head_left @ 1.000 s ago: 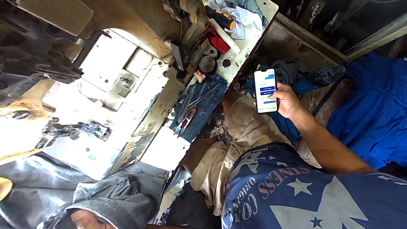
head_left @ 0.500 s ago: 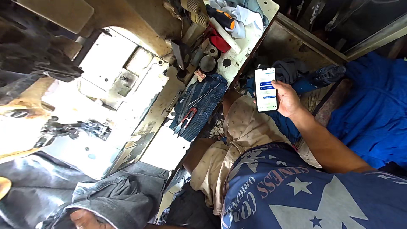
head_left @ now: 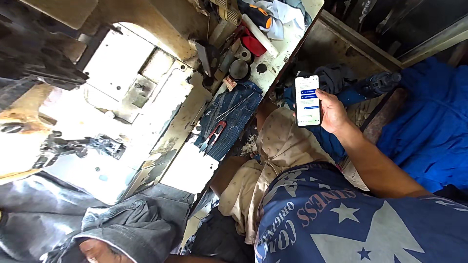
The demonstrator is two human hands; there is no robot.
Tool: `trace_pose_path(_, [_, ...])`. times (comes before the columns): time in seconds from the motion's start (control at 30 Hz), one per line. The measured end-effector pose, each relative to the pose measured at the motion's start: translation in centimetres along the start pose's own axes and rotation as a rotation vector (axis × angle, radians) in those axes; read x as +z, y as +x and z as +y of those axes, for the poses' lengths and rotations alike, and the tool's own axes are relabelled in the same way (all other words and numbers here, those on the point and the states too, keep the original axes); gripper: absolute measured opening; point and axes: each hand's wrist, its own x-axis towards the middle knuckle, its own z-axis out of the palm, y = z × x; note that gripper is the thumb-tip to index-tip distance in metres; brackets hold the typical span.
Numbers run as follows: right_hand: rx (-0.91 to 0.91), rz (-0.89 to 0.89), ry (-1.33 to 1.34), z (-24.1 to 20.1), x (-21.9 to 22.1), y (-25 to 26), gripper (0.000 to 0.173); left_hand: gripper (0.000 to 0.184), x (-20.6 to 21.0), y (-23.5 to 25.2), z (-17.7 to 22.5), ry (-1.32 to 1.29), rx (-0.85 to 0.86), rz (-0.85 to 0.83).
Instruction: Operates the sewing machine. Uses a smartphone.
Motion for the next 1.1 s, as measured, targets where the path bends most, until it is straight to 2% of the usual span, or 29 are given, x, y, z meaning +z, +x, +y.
trace_pose_path(0.17, [-0.008,-0.023,0.026,0.2,-0.3,0.2,0.046,0.040,0.1,0.2,-0.4,0.014,0.060,0.042])
trace_pose_path(0.4, [-0.009,-0.001,0.018,0.1,-0.4,0.1,0.044,0.040,-0.8,0.4,-1.5,0.000,0.031,0.001])
trace_pose_path(0.57, [-0.010,-0.021,0.020,0.1,-0.5,0.0,0.045,0.041,-0.2,0.4,-1.1,0.004,0.057,0.054])
trace_pose_path(0.73, [-0.019,-0.023,0.020,0.2,-0.5,0.0,0.045,0.041,-1.6,1.0,-2.6,0.012,0.042,-0.008])
trace_pose_path(0.93, [-0.012,-0.019,0.009,0.1,-0.4,-0.2,0.046,0.038,-1.3,0.8,-2.0,0.041,0.070,-0.006])
trace_pose_path(1.03, [-0.008,-0.018,0.008,0.1,-0.4,-0.2,0.045,0.037,1.3,-0.4,1.6,0.099,-0.061,0.142])
trace_pose_path(1.1, [-0.011,-0.018,0.009,0.1,-0.3,-0.2,0.045,0.038,1.3,-0.8,2.0,0.161,-0.010,0.139])
